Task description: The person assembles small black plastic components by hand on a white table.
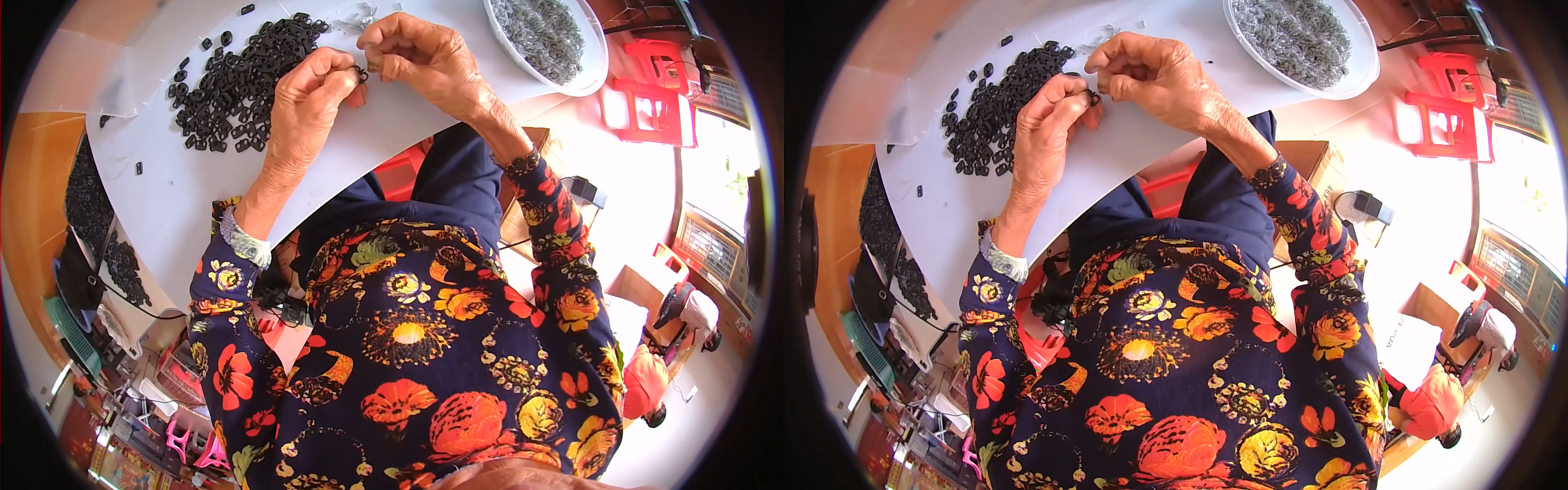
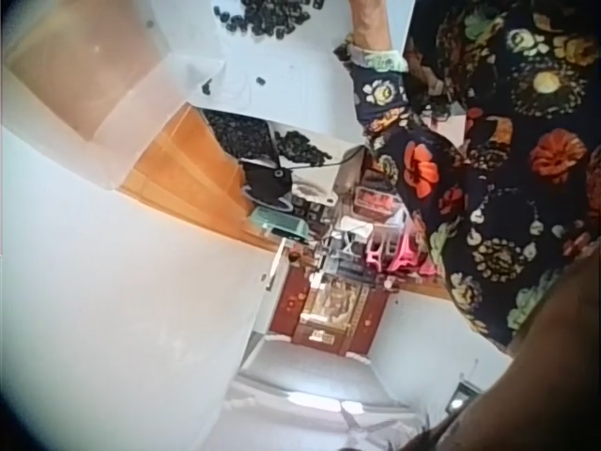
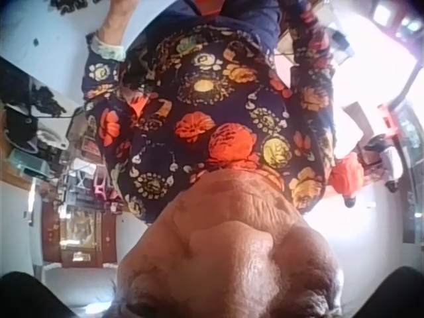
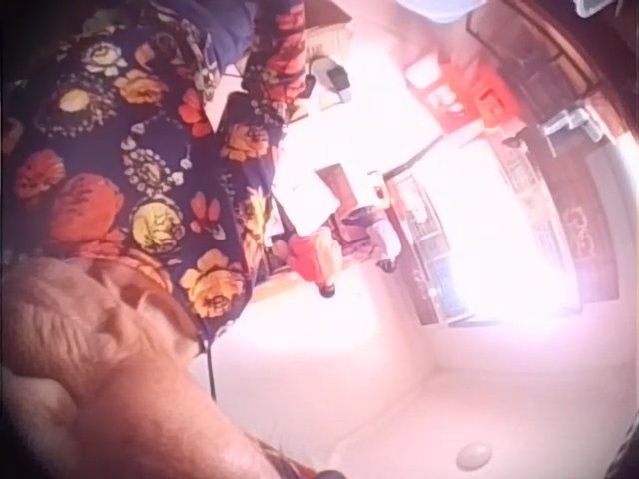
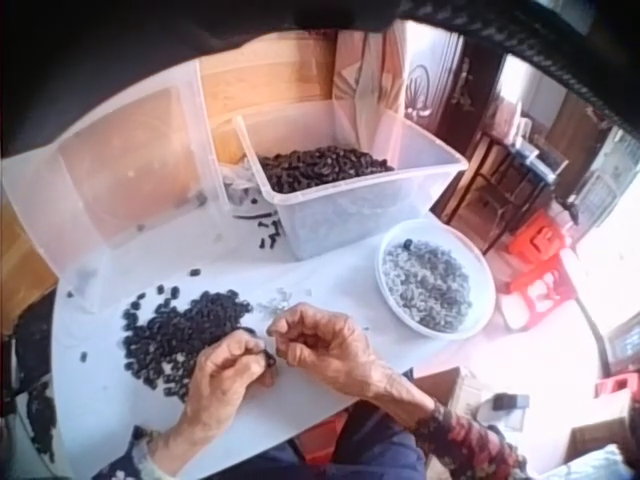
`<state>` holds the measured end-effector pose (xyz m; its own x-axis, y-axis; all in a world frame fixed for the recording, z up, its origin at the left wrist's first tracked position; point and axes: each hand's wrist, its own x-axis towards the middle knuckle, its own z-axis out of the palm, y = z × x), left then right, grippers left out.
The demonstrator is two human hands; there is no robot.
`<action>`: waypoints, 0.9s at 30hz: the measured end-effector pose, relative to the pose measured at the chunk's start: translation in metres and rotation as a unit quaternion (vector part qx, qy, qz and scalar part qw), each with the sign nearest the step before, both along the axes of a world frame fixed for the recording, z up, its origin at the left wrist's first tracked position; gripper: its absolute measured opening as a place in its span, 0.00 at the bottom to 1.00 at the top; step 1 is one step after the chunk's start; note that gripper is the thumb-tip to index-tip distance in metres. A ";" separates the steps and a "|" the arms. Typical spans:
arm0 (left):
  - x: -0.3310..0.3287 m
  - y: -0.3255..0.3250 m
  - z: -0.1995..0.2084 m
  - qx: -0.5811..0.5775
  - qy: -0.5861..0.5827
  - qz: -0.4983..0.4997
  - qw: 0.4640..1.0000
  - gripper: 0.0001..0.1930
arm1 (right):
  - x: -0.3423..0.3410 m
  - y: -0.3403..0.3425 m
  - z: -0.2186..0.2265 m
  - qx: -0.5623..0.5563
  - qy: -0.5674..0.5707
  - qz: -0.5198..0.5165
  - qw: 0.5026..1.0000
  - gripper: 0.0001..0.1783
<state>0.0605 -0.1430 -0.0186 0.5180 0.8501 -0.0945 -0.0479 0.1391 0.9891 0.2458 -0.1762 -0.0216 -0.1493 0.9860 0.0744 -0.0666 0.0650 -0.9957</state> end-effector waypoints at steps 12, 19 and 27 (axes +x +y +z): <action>0.000 -0.004 -0.004 0.087 0.028 -0.003 0.996 0.04 | -0.005 -0.003 0.005 0.004 0.006 0.015 1.000 0.12; 0.000 -0.004 -0.004 0.053 -0.011 -0.014 0.998 0.03 | -0.003 0.000 0.009 -0.012 -0.056 -0.014 0.998 0.07; 0.002 -0.004 -0.010 0.073 -0.046 0.000 0.996 0.03 | -0.013 0.000 0.009 0.027 -0.167 -0.076 0.983 0.06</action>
